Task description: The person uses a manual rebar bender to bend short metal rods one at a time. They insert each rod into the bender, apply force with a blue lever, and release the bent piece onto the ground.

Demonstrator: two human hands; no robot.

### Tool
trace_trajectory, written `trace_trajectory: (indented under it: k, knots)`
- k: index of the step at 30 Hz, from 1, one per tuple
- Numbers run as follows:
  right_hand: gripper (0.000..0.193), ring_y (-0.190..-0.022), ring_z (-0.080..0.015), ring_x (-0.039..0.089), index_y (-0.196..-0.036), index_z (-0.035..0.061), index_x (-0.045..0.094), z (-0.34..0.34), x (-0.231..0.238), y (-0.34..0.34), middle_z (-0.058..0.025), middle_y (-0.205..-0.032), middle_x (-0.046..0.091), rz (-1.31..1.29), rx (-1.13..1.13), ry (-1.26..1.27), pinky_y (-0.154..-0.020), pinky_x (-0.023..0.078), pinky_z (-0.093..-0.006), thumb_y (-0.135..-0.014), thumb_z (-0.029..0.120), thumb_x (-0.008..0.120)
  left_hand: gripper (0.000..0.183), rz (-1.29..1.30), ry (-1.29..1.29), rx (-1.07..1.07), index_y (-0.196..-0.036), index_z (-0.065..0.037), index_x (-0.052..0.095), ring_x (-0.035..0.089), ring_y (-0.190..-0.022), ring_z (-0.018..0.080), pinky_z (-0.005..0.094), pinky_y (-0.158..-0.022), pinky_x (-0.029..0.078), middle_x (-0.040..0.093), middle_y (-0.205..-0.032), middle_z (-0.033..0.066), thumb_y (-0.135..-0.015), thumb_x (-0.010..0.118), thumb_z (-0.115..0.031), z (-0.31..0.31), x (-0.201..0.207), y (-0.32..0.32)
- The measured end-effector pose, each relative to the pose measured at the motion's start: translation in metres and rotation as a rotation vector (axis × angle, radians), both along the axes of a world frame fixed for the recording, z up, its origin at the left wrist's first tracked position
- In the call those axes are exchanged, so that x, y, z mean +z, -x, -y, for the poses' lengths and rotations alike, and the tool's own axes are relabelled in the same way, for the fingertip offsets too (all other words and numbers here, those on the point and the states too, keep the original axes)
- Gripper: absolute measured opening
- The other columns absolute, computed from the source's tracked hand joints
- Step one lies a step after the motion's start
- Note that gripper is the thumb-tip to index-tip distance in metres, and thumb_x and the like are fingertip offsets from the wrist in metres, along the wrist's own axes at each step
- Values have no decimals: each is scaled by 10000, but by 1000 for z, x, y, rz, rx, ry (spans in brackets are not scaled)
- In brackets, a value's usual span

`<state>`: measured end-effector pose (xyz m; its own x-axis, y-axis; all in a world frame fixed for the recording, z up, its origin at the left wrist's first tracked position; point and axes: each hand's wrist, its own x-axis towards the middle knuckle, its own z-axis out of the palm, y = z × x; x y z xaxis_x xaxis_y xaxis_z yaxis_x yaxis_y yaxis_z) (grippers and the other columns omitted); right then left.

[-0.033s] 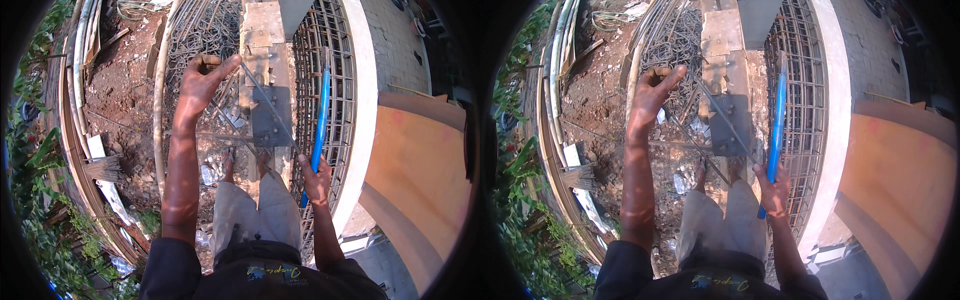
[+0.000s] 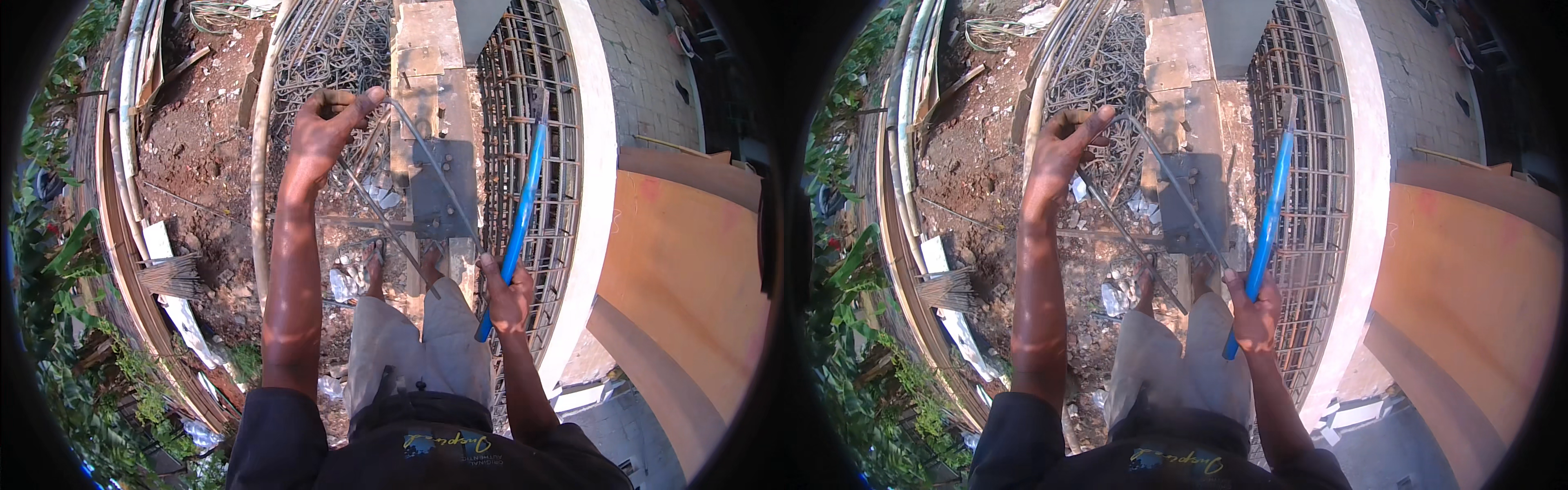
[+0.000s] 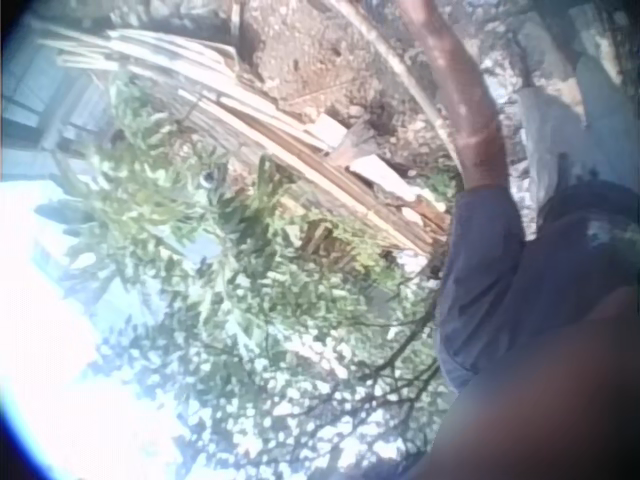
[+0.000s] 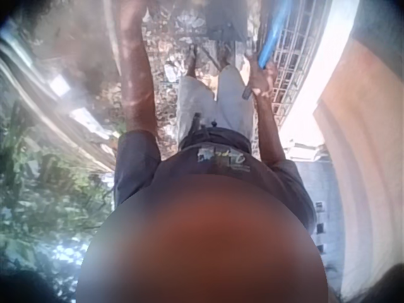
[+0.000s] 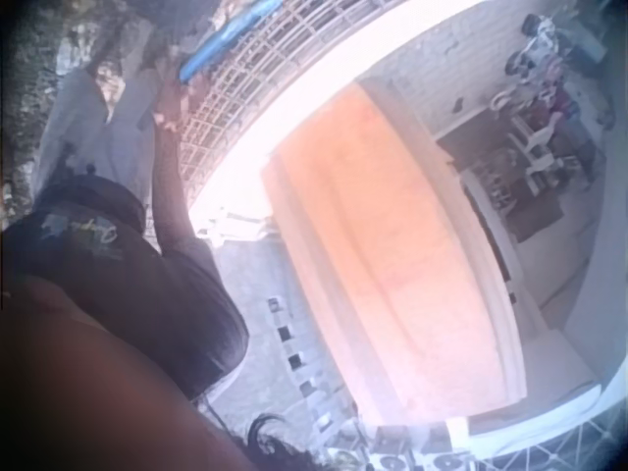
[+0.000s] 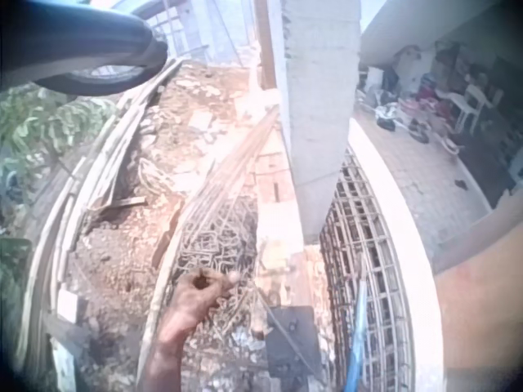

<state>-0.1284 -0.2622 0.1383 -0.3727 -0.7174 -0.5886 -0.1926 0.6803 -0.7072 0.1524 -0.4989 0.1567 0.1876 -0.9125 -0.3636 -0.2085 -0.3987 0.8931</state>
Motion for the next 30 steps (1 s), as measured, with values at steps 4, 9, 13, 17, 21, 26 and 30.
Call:
trace_trajectory:
  k: [4, 9, 13, 17, 21, 26, 30]
  knots:
    - [247, -715, -95, 550, -954, 8, 714, -25, -16, -51, -8, -778, 628, 72, -178, 22, -674, 459, -305, -1024, 230, 797, 442, -382, -244, 115, -1140, 24, 677, 779, -786, 228, 338, -663, 680, 722, -911, 116, -975, 845, -350, -7, -42, -29]
    - [285, -581, -53, 490, -958, 16, 729, -31, -52, -102, 26, -672, 571, 63, -355, 186, -541, 390, -272, -1057, 280, 763, 389, -571, -284, 100, -1141, 29, 678, 731, -719, 192, 333, -637, 659, 696, -868, 82, -1009, 809, -312, 7, -71, 0]
    - [247, -649, -64, 523, -988, 5, 711, -18, -72, -117, 31, -722, 560, 5, -359, 228, -588, 433, -278, -1062, 236, 756, 361, -480, -287, 56, -1074, -29, 697, 397, -545, 70, 260, -456, 357, 467, -730, -58, -1006, 819, -362, 39, -102, 9]
    - [205, -788, -134, 602, -1106, -43, 754, -25, -66, -104, -37, -870, 619, -92, -237, 335, -711, 494, -305, -1009, 135, 791, 261, -481, -393, -15, -1044, -80, 710, 318, -524, 43, 256, -435, 243, 410, -701, -88, -1033, 791, -327, 54, -112, 4]
    - [204, -803, -148, 610, -1088, -24, 773, -81, -51, -57, -62, -922, 647, -141, -50, 379, -723, 503, -333, -970, 134, 823, 230, -448, -369, -32, -1047, -90, 716, 259, -487, 49, 264, -432, 218, 355, -633, -102, -1048, 772, -313, 51, -109, 8]
    - [249, -664, -96, 455, -969, 17, 784, -139, -27, 33, 43, -727, 554, -143, -50, 40, -584, 364, -324, -971, 259, 842, 353, -395, -373, -82, -1070, 4, 737, 320, -528, 62, 270, -453, 267, 405, -665, -61, -1054, 760, -348, 52, -112, 2]
    - [312, -607, -144, 524, -919, 12, 820, -125, -3, 88, -43, -649, 609, -402, 277, -148, -567, 405, -370, -898, 314, 894, 313, -387, -343, -84, -1075, -12, 737, 302, -517, 59, 268, -453, 265, 377, -650, -68, -1080, 716, -324, 47, -107, 9]
